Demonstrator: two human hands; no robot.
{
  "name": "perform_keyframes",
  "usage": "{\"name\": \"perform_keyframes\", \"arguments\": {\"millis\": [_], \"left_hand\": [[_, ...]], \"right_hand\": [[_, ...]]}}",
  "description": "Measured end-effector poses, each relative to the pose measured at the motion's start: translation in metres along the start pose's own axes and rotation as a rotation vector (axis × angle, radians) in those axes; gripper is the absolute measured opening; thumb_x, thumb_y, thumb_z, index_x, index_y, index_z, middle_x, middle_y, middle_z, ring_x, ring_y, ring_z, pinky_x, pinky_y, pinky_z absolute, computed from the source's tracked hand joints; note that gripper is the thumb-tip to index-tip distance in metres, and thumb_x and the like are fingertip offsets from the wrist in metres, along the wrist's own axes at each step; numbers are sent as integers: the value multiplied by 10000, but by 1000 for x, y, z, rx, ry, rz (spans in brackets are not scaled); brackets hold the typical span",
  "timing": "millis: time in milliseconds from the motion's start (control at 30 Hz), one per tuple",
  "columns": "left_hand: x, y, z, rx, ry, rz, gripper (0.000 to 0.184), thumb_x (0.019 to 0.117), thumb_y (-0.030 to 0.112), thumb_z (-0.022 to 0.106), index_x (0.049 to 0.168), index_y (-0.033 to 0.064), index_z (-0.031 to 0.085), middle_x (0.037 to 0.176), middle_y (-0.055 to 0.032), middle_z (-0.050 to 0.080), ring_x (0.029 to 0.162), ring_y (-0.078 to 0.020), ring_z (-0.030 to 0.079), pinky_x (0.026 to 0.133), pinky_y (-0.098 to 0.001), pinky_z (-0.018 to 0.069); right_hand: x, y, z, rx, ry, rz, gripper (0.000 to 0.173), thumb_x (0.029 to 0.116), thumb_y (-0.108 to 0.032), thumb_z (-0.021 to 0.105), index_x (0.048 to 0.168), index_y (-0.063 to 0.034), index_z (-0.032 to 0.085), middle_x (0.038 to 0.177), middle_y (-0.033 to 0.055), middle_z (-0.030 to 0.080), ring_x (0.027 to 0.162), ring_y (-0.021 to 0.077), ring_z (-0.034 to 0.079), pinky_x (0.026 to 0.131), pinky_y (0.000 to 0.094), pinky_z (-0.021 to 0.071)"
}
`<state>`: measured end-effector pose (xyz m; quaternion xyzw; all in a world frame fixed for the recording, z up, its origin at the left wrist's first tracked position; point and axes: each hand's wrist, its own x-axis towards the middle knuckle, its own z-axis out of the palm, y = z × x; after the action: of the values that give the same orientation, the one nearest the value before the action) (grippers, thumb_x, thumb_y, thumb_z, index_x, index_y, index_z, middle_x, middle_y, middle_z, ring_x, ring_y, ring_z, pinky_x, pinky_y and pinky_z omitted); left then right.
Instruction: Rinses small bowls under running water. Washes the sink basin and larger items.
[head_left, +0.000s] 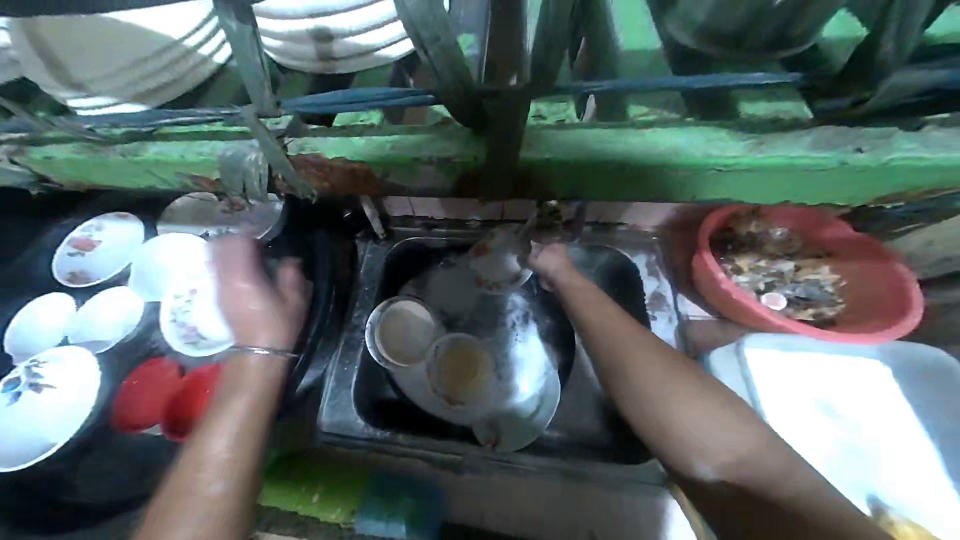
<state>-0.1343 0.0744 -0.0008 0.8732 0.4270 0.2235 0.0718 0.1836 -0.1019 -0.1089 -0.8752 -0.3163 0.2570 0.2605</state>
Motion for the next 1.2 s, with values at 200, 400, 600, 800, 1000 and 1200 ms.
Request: {"name": "perform_keyframes", "arguments": {"millis": [200,400,600,800,1000,1200], "left_hand": [[-32,133,176,-294,-545,439,772,894,139,764,1578,82,410,1639,-218,341,1518,-377,331,1246,-540,270],[7,195,200,-574,-599,98,449,938,237,737,1305,-2,639,1208,-228,691,1160,-352,664,1040,-548,507],[12,184,114,-335,-509,175,486,1033,319,623,1445,67,566,1355,-198,639,1246,-365,622,1058,-575,477],[2,57,-30,-37,56,196,446,993,348,657,1065,-92,661,962,-314,672,890,-490,672,804,-676,505],[10,-54,-65,162,36,-149,333,992,181,681,1203,-72,633,1147,-375,636,1090,-586,613,926,-771,434],[-28,35,21,-134,-84,104,359,967,172,688,1266,-25,653,1319,-270,614,1256,-417,590,1062,-570,479]], "right_hand": [[-25,-9,-1,785,45,209,324,1108,-238,443,1325,-37,576,1130,133,631,923,209,620,778,402,543],[-45,76,30,572,38,211,436,1128,-307,361,1366,-3,565,1195,188,684,1007,280,690,883,484,573],[-75,104,87,-303,-387,185,514,1015,-308,623,1443,-33,552,1419,257,577,1324,438,550,1077,634,446],[-39,93,70,-315,-155,79,344,1019,-204,583,1342,-107,651,1253,246,677,1161,457,652,943,671,517],[14,67,39,-22,21,-26,320,1064,-168,520,1339,-64,645,1300,269,648,1226,467,613,1024,678,465],[9,36,14,50,153,-99,336,1029,-78,561,1286,135,598,1295,362,604,1272,494,556,1093,640,401]]}}
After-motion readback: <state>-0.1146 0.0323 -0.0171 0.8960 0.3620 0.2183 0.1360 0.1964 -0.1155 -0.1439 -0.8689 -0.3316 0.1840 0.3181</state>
